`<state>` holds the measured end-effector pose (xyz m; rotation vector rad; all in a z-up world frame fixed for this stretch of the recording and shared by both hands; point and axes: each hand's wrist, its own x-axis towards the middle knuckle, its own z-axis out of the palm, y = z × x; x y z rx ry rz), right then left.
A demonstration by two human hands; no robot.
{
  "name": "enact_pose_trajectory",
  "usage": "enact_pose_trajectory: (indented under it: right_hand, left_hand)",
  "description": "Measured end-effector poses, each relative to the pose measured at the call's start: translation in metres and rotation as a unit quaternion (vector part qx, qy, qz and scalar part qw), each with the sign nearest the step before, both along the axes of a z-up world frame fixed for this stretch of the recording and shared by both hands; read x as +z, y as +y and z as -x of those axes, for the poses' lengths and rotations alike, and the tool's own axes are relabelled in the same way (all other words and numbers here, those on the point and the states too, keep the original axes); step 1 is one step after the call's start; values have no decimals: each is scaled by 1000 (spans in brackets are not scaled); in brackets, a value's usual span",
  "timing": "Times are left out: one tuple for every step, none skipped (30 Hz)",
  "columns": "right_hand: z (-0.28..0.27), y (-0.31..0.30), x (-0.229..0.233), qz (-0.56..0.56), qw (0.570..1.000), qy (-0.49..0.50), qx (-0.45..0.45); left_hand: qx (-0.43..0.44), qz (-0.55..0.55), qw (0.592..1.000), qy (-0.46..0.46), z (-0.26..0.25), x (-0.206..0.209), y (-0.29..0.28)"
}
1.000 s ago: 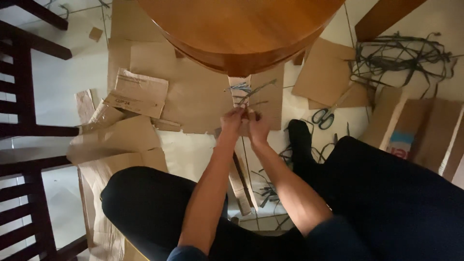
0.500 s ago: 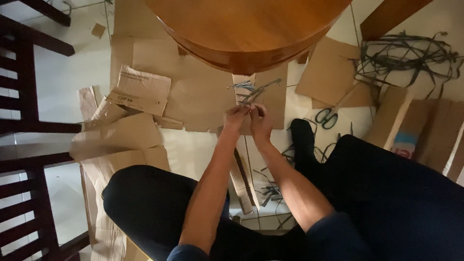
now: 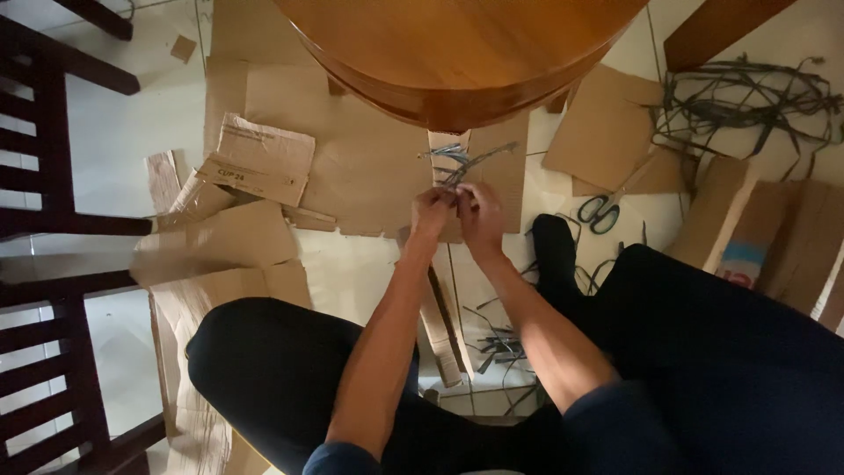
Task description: Wrapping a furniture leg with cardboard and securing it with tape for protection
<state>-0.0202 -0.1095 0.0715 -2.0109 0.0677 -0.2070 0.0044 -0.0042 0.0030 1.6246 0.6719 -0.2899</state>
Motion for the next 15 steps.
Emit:
enact_pose_trajectory:
  right_hand:
    - [0,-1,3,23,999,-17,19]
    - [1,-2,5,45,998,-33,38]
    - [0,-6,7,45,998,-33,37]
    - [-1,-10,9,77,993,-61,69]
    - [-2,-14,11,108,985,-89,100]
    - [-2,-14,17,108,985,-90,100]
    - [-1,-13,23,117,981,-113,106]
    - [0,-13,29,126,976,-136,112]
    - [0,-14,30,126,976,-136,111]
    - [-1,-15,31,137,973,-137,124]
    - [-1,-16,31,147,970,-138,136]
    - [-3,-17,26,147,970,-137,136]
    - [-5,-17,20,163,964,-147,148]
    - [-8,-18,15,179,958,-158,159]
    - [-11,-19,11,178,958,-159,159]
  left_hand:
    - [-2,8,1000,2,3,13,2]
    - [-4,17,1000,4,6,25,3]
    - [-5,16,1000,4,8,33,3]
    - [8,15,1000,16,10,41,4]
    - [22,13,999,28,11,49,5]
    - [22,13,999,28,9,51,4]
    - [44,26,998,31,7,53,3]
    - [66,40,997,33,6,55,2]
    - [65,39,997,33,7,47,2]
    - [64,27,997,41,7,39,3]
    - [63,15,997,49,8,31,3]
    - [64,15,997,50,8,30,2]
    - [72,0,996,44,9,29,1]
    - [80,-15,996,37,8,27,0]
    - [80,-16,996,37,12,44,-1]
